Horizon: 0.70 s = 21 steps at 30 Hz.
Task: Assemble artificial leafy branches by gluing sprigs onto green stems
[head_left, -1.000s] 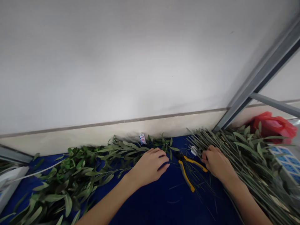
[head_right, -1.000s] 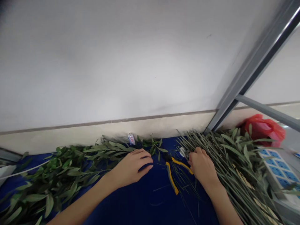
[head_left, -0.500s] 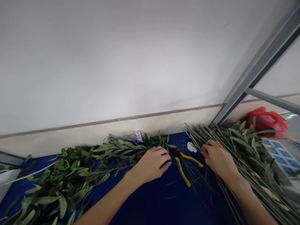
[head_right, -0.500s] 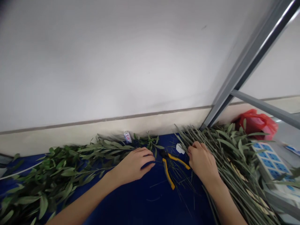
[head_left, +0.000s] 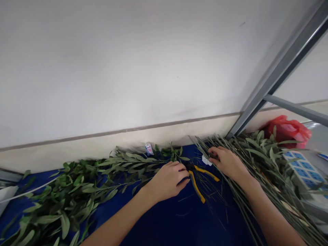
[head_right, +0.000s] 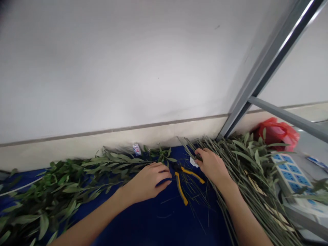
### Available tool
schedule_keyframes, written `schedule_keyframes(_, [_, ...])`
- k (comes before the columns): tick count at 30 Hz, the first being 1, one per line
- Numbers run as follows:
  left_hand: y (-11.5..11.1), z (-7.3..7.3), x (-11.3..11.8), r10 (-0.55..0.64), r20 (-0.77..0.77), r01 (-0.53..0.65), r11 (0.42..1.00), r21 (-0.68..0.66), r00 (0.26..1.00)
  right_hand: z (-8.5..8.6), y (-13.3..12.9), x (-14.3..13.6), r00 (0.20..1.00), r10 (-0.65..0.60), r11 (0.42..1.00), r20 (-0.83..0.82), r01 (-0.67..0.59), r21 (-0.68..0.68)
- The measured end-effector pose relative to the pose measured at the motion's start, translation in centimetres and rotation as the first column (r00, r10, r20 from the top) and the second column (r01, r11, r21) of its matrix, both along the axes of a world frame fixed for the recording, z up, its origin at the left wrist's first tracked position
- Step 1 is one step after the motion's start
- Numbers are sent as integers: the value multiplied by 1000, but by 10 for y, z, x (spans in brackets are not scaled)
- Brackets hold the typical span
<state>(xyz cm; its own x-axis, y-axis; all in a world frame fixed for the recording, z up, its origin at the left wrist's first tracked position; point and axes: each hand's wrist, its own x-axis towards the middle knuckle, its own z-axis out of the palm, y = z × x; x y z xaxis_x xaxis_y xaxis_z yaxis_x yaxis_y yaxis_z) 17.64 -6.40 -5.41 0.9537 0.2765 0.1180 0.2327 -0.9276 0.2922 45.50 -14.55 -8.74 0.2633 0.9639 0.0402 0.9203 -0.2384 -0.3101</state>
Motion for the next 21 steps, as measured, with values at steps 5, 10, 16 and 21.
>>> schedule_keyframes(5, [2,-1,-3,2,0,-2,1000,-6,1000,-8,-25,-1,988,-119,971,99,137,-198])
schedule_keyframes(10, [1,-2,-3,6,-2,-6,1000,-14,1000,-9,-37,-3,990,-42,955,138,80,-284])
schedule_keyframes(16, [5,-5,-6,14,9,-13,1000,-25,1000,2,-48,13,975,-134,946,177,180,-271])
schedule_keyframes(21, [7,-6,-6,14,19,-13,999,-45,1000,-4,-51,24,993,-120,993,0,120,-10])
